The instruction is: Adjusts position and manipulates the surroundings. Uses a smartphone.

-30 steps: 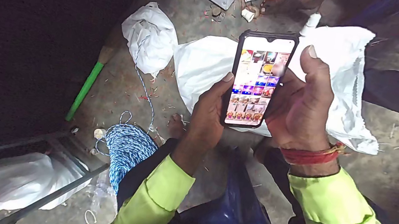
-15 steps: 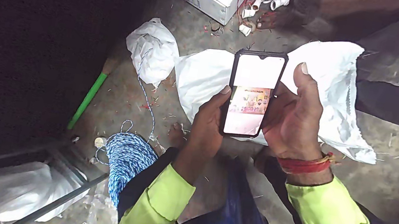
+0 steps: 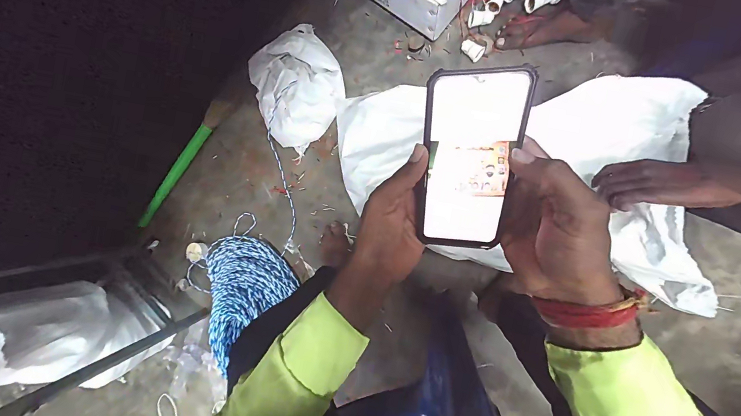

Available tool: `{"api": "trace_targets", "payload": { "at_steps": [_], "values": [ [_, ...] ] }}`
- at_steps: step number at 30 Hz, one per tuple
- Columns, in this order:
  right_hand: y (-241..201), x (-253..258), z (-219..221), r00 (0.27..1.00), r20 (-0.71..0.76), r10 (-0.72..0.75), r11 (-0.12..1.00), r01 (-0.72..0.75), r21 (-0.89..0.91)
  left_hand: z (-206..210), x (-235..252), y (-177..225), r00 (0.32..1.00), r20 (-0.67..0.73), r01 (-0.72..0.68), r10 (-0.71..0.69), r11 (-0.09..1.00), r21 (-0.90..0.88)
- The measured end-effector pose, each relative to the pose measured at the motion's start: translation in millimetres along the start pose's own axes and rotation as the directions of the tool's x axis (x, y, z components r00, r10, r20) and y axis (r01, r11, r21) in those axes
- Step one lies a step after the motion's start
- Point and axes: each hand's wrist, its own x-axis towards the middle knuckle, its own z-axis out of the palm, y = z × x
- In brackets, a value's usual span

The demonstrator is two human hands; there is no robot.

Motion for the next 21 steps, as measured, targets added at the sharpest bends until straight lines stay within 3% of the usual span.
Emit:
{"api": "trace_targets", "payload": {
  "at_steps": [8,21],
  "values": [
    [1.0,2.3,-2.1,0.999,0.032,-0.015,1.0,0.016,-0.011,0.7,3.1,1.2,1.0,-0.019,-0.001,0.0,0.998,-0.057],
    [4.5,6.2,-1.3,0.999,0.007,-0.041,0.995,0.041,-0.087,-0.5,-0.1,1.9,1.0,-0.002,-0.019,0.019,1.0,-0.008]
  ]
}}
